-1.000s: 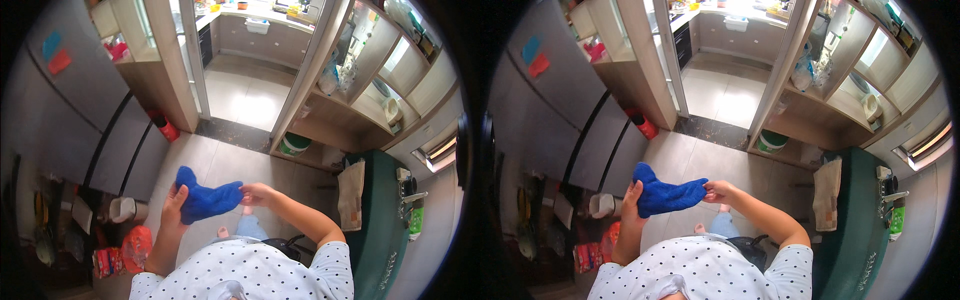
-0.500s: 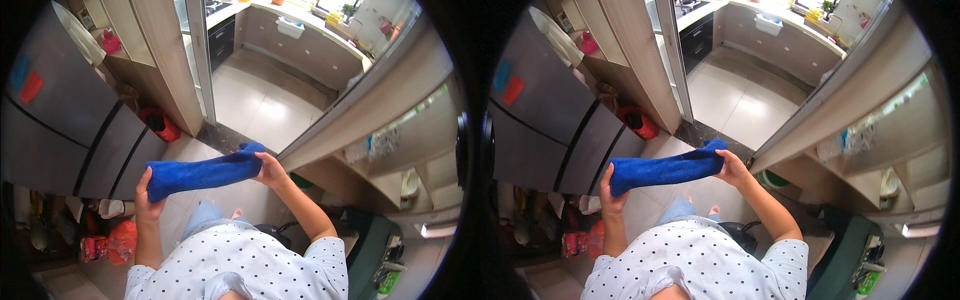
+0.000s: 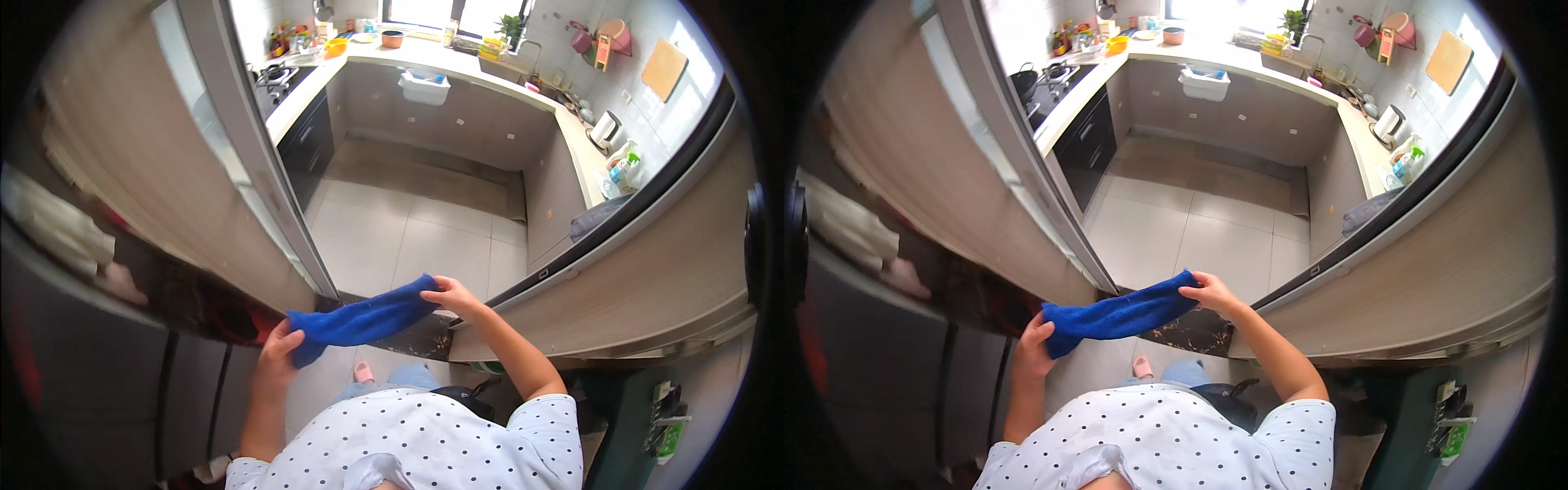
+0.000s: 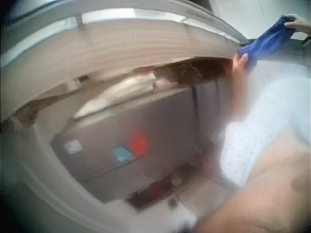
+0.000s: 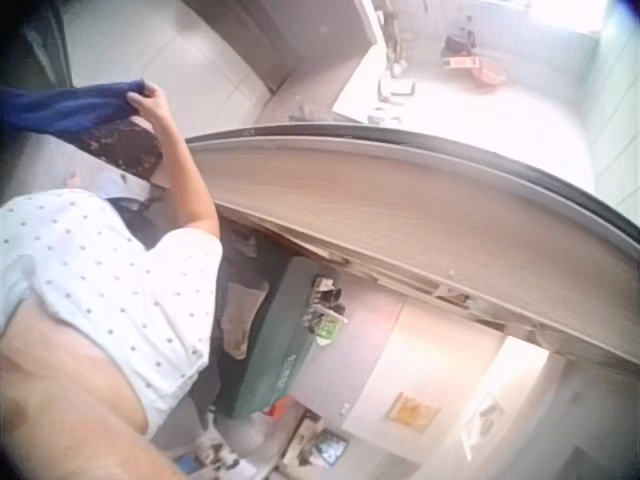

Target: The person wipes a kitchen countertop and a dining table with a blue cloth. They then retrieve a light blue cloth from a shelf, walk to the dining table, and place it into a metal pot containing a mesh bag. The person carries the pot to the bathroom and pours its contents into a white basin.

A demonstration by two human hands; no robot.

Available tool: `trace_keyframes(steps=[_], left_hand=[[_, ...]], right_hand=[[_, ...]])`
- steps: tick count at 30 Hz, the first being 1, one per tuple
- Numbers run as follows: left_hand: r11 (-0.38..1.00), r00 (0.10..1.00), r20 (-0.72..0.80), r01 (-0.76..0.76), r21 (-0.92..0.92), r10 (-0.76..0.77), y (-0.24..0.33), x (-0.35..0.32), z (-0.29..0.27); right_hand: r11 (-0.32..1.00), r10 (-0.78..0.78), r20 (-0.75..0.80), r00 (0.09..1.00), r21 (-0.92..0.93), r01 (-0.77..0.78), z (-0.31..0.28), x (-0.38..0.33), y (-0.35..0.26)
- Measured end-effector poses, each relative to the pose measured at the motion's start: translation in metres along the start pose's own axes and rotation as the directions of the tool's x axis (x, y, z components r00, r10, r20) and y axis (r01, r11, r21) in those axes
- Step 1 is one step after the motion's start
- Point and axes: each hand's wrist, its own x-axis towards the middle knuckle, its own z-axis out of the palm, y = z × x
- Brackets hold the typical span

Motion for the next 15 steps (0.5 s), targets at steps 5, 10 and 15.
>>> trace_keyframes(steps=[5,10,15], left_hand=[[0.991,0.993,0.052,0.105,0.077,-0.109,0.016,0.111,0.027],[0.985,0.984,0.072,0.158,0.070,-0.163,0.022,0.212,0.045],[0.969,0.977,0.055,0.197,0.149,-0.207,0.016,0.316,0.071]], right_hand=[[0.993,0.010,0.006,1.000,-0.117,-0.010,-0.046,0.065,-0.019],[0.764,-0.092,0.046,0.995,-0.637,0.100,-0.090,0.141,-0.055],[0.721,-0.417,0.166,0.893,-0.538,0.437,-0.118,0.186,-0.120]])
